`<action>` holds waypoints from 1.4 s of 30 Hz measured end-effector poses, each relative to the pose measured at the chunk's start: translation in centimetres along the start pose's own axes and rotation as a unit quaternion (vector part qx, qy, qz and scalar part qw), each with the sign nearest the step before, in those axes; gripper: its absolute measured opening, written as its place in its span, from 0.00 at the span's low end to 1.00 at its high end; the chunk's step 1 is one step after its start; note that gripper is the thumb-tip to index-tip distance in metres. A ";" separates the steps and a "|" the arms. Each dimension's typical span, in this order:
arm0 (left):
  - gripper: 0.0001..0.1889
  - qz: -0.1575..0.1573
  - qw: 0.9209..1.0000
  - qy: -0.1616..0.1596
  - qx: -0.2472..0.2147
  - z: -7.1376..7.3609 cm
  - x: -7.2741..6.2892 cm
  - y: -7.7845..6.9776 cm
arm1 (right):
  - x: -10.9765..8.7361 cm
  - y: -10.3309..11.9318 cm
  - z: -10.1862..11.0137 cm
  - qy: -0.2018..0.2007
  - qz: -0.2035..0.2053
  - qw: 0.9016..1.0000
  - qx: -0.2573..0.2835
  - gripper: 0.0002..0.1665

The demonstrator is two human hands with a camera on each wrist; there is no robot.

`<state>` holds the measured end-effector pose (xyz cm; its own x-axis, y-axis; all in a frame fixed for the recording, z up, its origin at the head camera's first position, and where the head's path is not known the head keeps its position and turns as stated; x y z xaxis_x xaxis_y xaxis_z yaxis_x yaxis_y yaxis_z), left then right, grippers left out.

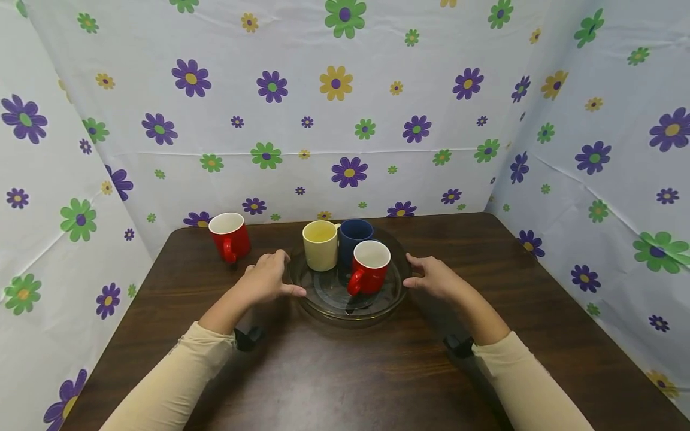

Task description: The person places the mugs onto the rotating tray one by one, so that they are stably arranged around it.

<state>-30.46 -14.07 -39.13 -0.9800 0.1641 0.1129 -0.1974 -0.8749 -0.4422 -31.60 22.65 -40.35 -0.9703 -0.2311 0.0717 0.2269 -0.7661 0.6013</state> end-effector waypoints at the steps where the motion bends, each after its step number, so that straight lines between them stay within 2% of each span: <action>1: 0.48 -0.001 1.000 0.001 -0.001 0.0 0.0 0.1 | 0.1 0.0 0.0 0.001 -0.001 1.000 0.000 0.45; 10: 0.52 -0.005 1.000 0.009 -0.004 0.0 0.6 0.9 | 1.2 0.0 0.4 0.018 0.013 1.000 -0.013 0.44; 15: 0.52 -0.011 1.000 0.013 -0.004 0.0 0.7 1.2 | 1.9 -0.5 0.5 0.035 0.005 0.999 -0.005 0.43; 22: 0.53 -0.006 1.000 0.023 -0.011 0.1 1.0 1.4 | 2.7 -0.7 0.7 0.064 0.020 0.998 0.009 0.41; 26: 0.53 -0.018 0.999 0.029 -0.012 0.2 1.1 1.3 | 3.2 -0.8 0.8 0.074 0.023 0.997 0.022 0.41; 33: 0.53 -0.063 0.997 0.048 -0.016 0.0 1.3 1.6 | 3.8 -1.4 0.9 0.072 0.034 0.996 0.030 0.41; 38: 0.53 -0.066 0.996 0.046 -0.028 -0.3 1.3 2.0 | 3.8 -1.4 0.9 0.065 0.035 0.997 0.036 0.41; 42: 0.53 -0.058 0.997 0.049 -0.024 -0.6 1.0 2.0 | 3.5 -1.6 0.8 0.059 0.032 0.997 0.031 0.40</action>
<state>-31.85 -15.42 -40.42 -0.9479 0.3089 0.0784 -0.3080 -0.8248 -0.4743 -35.44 23.50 -40.40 -0.9365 -0.3500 0.0189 0.2784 -0.7100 0.6468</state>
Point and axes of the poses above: each hand's wrist, its own x-axis towards the middle knuckle, its own z-axis out of the back of the hand, y = z × x, the point moved 4 cm from there along x, towards the middle knuckle, and after that the axes turned 13 degrees about -y, right-handed, at the moved point
